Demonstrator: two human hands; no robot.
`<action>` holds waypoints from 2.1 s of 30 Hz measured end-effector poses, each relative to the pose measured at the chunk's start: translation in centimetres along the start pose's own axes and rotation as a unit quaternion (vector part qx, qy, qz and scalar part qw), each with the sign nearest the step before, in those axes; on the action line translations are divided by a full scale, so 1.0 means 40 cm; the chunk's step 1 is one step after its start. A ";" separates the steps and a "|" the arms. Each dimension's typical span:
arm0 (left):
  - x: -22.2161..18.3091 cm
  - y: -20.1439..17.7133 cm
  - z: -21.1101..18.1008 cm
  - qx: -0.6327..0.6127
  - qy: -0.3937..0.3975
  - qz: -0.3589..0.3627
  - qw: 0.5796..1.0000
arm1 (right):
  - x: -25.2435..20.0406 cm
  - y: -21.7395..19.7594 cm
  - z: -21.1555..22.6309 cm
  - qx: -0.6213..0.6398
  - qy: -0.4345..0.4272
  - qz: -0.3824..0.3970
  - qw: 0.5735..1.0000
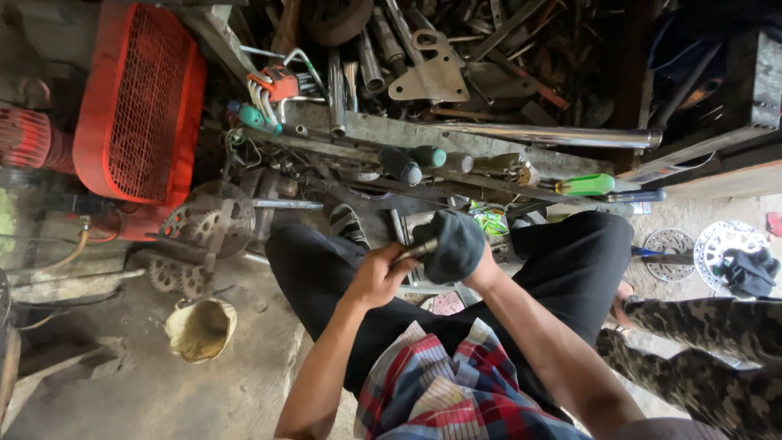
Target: Clean an adjustable wrench using a black cloth.
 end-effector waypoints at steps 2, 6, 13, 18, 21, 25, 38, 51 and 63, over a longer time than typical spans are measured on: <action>0.010 0.014 0.003 -0.036 0.034 0.005 0.999 | 0.037 -0.005 0.052 -0.020 -0.001 0.017 1.000; 0.001 0.036 0.043 -0.051 -0.007 -0.001 0.999 | 0.088 -0.035 0.134 0.144 0.034 0.031 0.989; -0.027 0.045 -0.009 -0.038 0.040 -0.050 0.997 | -0.042 0.033 -0.045 0.124 -0.095 -0.001 0.988; -0.022 0.052 -0.016 -0.021 0.045 -0.045 0.998 | -0.083 0.087 -0.134 0.375 0.142 -0.036 0.915; -0.030 0.048 -0.001 -0.080 0.014 -0.027 0.996 | 0.047 0.000 0.076 0.023 0.015 0.026 0.999; -0.027 0.072 0.085 -0.076 0.016 -0.051 0.996 | 0.133 -0.044 0.209 0.061 -0.050 0.039 0.996; -0.021 0.157 0.120 -0.292 -0.080 0.062 0.951 | 0.127 -0.021 0.179 0.083 -0.072 0.067 0.992; -0.054 0.110 -0.027 -0.225 -0.050 -0.039 0.972 | 0.015 0.000 0.024 0.124 -0.023 -0.007 0.992; -0.071 0.224 0.095 -0.649 -0.108 0.159 0.736 | -0.066 0.068 -0.053 -0.035 -0.119 0.069 0.990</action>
Point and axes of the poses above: each hand's wrist, its own x-axis towards the middle knuckle, its own y-axis out of the palm, z = x × y, the point moved 7 cm from there along x, towards the middle knuckle, and after that the axes turned 10 degrees about -y, right-handed, at the moved point
